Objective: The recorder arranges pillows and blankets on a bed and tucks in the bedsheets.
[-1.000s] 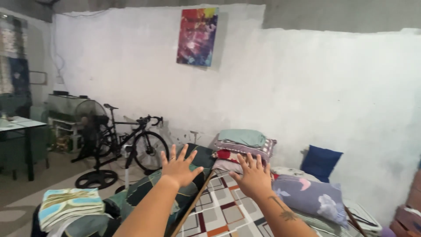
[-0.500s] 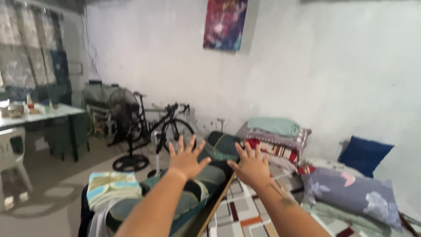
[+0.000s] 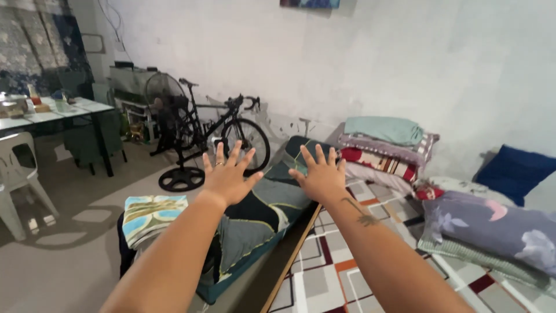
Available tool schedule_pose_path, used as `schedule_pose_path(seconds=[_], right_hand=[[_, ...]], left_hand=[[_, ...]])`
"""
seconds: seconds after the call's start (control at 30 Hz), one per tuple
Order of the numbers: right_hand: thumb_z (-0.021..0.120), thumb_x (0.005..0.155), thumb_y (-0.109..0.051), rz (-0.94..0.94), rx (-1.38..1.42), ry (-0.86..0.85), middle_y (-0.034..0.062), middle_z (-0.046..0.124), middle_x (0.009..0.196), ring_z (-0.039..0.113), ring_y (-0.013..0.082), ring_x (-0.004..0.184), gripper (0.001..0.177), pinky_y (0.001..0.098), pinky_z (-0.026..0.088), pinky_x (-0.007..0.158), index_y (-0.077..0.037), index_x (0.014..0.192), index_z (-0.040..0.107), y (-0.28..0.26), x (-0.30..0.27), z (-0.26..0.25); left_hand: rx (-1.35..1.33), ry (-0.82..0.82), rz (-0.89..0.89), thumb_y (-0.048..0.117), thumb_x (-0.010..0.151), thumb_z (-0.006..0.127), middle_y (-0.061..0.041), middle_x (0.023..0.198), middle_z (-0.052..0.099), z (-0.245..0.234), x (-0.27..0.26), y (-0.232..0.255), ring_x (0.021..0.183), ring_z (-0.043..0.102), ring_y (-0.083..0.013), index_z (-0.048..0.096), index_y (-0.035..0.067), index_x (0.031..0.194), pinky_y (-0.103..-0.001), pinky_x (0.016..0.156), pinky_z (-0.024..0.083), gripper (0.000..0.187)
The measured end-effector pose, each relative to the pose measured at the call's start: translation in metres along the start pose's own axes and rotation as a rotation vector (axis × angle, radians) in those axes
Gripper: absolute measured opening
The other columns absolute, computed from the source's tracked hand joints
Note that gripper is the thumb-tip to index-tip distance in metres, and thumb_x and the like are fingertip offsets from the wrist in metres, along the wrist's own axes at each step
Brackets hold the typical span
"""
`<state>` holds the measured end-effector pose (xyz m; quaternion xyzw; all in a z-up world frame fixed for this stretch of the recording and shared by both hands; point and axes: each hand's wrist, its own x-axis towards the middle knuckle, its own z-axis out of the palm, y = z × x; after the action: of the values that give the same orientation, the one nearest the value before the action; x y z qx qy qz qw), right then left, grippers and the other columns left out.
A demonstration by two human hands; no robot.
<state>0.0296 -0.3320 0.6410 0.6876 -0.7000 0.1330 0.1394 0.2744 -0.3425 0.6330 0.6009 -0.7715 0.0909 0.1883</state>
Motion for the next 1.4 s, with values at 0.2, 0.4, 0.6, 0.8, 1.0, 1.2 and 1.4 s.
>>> schedule_pose_path(seconds=[0.2,0.4,0.6,0.8,1.0,1.2,1.4], right_hand=[[0.043,0.091,-0.075,0.016,0.024,0.03,0.0077,0.015,0.17,0.008,0.0394,0.156,0.085,0.0663,0.012,0.12,-0.038,0.162,0.017,-0.054,0.05,0.027],[0.044,0.094,-0.073,0.075,0.042,0.22,0.0113,0.023,0.168,0.012,0.0423,0.155,0.082,0.0693,0.013,0.118,-0.032,0.162,0.026,-0.104,0.091,0.063],[0.046,0.09,-0.074,0.233,-0.02,0.123,0.0113,0.023,0.167,0.013,0.0371,0.156,0.083,0.0686,0.013,0.117,-0.034,0.16,0.026,-0.151,0.109,0.072],[0.045,0.091,-0.075,0.314,-0.091,0.101,0.0139,0.023,0.167,0.016,0.039,0.154,0.084,0.0666,0.013,0.119,-0.033,0.161,0.024,-0.149,0.138,0.079],[0.046,0.093,-0.073,0.383,-0.156,0.089,0.0152,0.021,0.167,0.011,0.0423,0.155,0.084,0.0694,0.013,0.116,-0.032,0.162,0.022,-0.121,0.189,0.101],[0.045,0.091,-0.073,0.438,-0.202,0.094,0.0134,0.018,0.168,0.009,0.0405,0.155,0.084,0.0691,0.011,0.117,-0.035,0.162,0.02,-0.076,0.246,0.121],[0.044,0.092,-0.074,0.526,-0.255,0.073,0.0127,0.019,0.168,0.011,0.0403,0.155,0.084,0.0667,0.01,0.12,-0.033,0.162,0.022,-0.068,0.244,0.098]], left_hand=[[0.039,0.054,0.065,0.071,0.093,0.043,0.0,0.171,0.011,0.027,0.029,-0.052,0.157,0.003,-0.0389,0.026,0.038,0.159,-0.069,0.119,0.003,0.076],[0.06,0.011,0.19,0.07,0.094,0.042,0.0,0.17,0.012,0.049,0.074,-0.133,0.156,0.004,-0.0374,0.027,0.038,0.159,-0.068,0.119,0.002,0.074],[0.055,-0.049,0.253,0.07,0.094,0.041,0.001,0.172,0.01,0.052,0.122,-0.19,0.156,0.002,-0.0368,0.025,0.039,0.159,-0.067,0.12,0.001,0.074],[-0.019,-0.046,0.343,0.07,0.094,0.041,0.0,0.171,0.007,0.085,0.174,-0.197,0.156,0.001,-0.0373,0.023,0.038,0.161,-0.066,0.12,0.0,0.077],[-0.079,-0.094,0.425,0.071,0.094,0.041,0.002,0.172,0.005,0.114,0.234,-0.178,0.157,-0.002,-0.0366,0.022,0.039,0.16,-0.064,0.121,-0.001,0.076],[-0.108,-0.092,0.489,0.07,0.094,0.041,0.002,0.172,0.006,0.135,0.315,-0.146,0.157,-0.001,-0.0367,0.022,0.04,0.161,-0.066,0.121,0.001,0.076],[-0.141,-0.053,0.575,0.072,0.094,0.039,0.0,0.172,0.007,0.159,0.353,-0.12,0.157,-0.001,-0.037,0.022,0.04,0.16,-0.067,0.12,0.001,0.076]])
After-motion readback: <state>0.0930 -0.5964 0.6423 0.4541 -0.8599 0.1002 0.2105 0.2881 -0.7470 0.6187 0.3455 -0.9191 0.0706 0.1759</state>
